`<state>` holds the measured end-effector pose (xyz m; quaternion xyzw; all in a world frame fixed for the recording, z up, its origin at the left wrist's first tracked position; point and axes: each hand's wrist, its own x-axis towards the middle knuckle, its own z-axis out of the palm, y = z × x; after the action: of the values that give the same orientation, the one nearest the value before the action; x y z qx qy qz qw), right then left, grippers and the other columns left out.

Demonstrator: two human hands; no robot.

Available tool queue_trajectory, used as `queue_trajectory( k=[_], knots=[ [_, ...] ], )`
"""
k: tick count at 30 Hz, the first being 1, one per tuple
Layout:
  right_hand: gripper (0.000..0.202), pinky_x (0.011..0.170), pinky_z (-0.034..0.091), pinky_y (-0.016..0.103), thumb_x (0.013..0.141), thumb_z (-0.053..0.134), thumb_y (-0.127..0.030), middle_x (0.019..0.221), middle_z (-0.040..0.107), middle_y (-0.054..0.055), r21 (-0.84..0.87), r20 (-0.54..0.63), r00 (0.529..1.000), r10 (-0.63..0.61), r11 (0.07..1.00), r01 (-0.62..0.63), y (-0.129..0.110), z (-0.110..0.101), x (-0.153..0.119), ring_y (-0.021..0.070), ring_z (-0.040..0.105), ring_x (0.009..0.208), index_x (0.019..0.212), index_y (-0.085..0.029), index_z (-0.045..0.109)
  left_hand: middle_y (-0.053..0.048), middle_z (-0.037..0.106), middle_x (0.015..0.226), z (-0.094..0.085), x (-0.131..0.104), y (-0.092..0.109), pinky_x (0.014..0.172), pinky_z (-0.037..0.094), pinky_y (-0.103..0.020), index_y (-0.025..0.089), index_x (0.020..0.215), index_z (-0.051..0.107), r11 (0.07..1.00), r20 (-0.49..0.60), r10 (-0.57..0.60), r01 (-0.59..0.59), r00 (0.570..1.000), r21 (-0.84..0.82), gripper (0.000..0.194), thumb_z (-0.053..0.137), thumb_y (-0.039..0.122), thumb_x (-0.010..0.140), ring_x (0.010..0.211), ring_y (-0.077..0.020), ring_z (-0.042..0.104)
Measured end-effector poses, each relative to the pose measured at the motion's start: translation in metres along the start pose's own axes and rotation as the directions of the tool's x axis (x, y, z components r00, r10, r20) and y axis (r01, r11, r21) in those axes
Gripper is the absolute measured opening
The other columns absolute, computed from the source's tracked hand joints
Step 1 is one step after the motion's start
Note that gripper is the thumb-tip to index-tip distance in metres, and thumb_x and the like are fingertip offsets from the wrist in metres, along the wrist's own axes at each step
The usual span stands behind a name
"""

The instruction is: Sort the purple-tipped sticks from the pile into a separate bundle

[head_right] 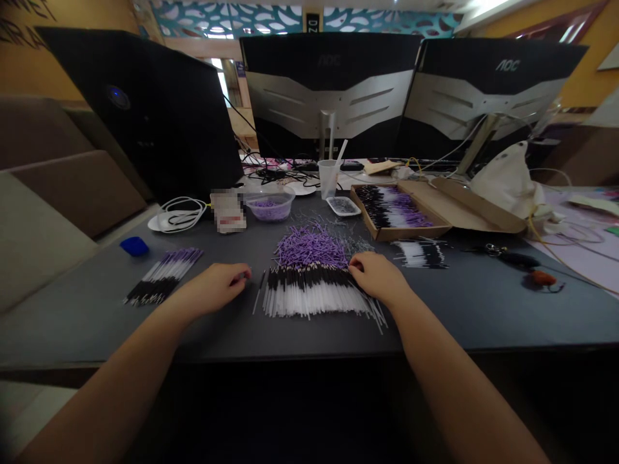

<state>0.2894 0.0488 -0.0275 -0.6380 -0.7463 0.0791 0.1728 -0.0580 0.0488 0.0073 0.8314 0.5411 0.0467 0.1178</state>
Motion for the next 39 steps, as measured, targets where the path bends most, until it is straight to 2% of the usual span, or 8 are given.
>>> queue_trajectory(
  k=[4,8,15,20,25,31,35,39],
  knots=[
    [0.023,0.063,0.04,0.029,0.083,0.055,-0.04,0.083,0.071,0.006,-0.036,-0.004,0.996,0.086,0.996,-0.086,-0.008,0.0,0.002,0.0212,0.062,0.076,0.079,-0.022,0.069,-0.005,0.066,0.077,-0.002,0.001,0.006,0.063,0.037,-0.026,0.02,0.08,0.063,0.999,-0.043,0.048,-0.047,0.998,0.023,0.021,0.043,0.022,0.082,0.07,-0.0173,0.057],
    [0.016,0.056,0.035,0.028,0.081,0.056,-0.034,0.08,0.07,0.005,-0.063,-0.005,0.991,0.131,0.989,-0.131,-0.012,0.001,0.003,0.0201,0.061,0.071,0.078,-0.023,0.067,-0.006,0.067,0.081,0.0,0.003,0.009,0.067,0.04,-0.028,0.019,0.083,0.065,0.993,-0.106,0.111,-0.106,0.988,0.049,0.025,0.041,0.023,0.085,0.073,-0.0188,0.06],
    [0.015,0.067,0.04,0.029,0.082,0.054,-0.028,0.086,0.066,0.006,0.024,-0.081,0.996,0.033,0.999,-0.031,-0.006,0.002,0.002,0.0195,0.059,0.078,0.08,-0.021,0.067,-0.008,0.068,0.107,0.002,0.002,0.009,0.083,0.045,-0.032,0.019,0.108,0.065,0.991,-0.2,0.134,-0.13,0.971,0.034,0.033,0.043,0.024,0.085,0.093,-0.0225,0.063],
    [0.016,0.066,0.04,0.029,0.083,0.053,-0.03,0.084,0.064,0.004,0.14,-0.219,0.976,-0.001,0.99,0.033,-0.007,0.0,0.0,0.0168,0.055,0.069,0.081,-0.02,0.065,-0.006,0.069,0.099,0.001,0.0,0.008,0.077,0.046,-0.031,0.021,0.11,0.064,0.989,-0.222,0.141,-0.145,0.965,0.002,0.031,0.045,0.03,0.087,0.083,-0.0203,0.063],
    [0.015,0.062,0.042,0.03,0.084,0.055,-0.033,0.078,0.065,0.002,0.274,-0.223,0.975,0.019,0.961,0.044,-0.009,0.0,-0.002,0.0141,0.052,0.059,0.085,-0.02,0.063,-0.006,0.067,0.096,0.001,-0.002,0.01,0.076,0.045,-0.029,0.02,0.103,0.065,0.979,-0.226,0.202,-0.199,0.953,0.036,0.026,0.044,0.029,0.09,0.083,-0.0187,0.061],
    [0.03,0.057,0.052,0.032,0.08,0.058,-0.028,0.084,0.062,0.005,0.633,-0.097,0.99,0.103,0.774,-0.019,-0.02,0.001,-0.003,0.015,0.06,0.061,0.108,-0.018,0.06,-0.007,0.061,0.098,-0.002,-0.008,0.016,0.076,0.045,-0.03,0.018,0.096,0.063,0.958,-0.287,0.285,-0.267,0.915,0.102,0.025,0.041,0.028,0.093,0.085,-0.0179,0.058],
    [0.022,0.057,0.056,0.032,0.077,0.062,-0.028,0.084,0.059,0.004,0.783,-0.026,0.994,0.106,0.62,-0.045,-0.033,-0.003,-0.007,0.0145,0.063,0.061,0.097,-0.018,0.06,-0.006,0.061,0.095,0.001,-0.011,0.023,0.079,0.045,-0.031,0.018,0.095,0.061,0.924,-0.299,0.379,-0.373,0.876,0.08,0.02,0.043,0.025,0.093,0.088,-0.0174,0.056],
    [0.024,0.057,0.056,0.03,0.072,0.071,-0.033,0.076,0.06,0.0,0.878,0.012,0.998,0.058,0.477,-0.038,-0.048,-0.006,-0.015,0.015,0.066,0.062,0.083,-0.019,0.054,-0.005,0.061,0.091,0.007,-0.012,0.033,0.076,0.045,-0.028,0.017,0.097,0.06,0.898,-0.265,0.425,-0.439,0.866,0.004,0.019,0.043,0.024,0.094,0.084,-0.0157,0.056]
  ],
)
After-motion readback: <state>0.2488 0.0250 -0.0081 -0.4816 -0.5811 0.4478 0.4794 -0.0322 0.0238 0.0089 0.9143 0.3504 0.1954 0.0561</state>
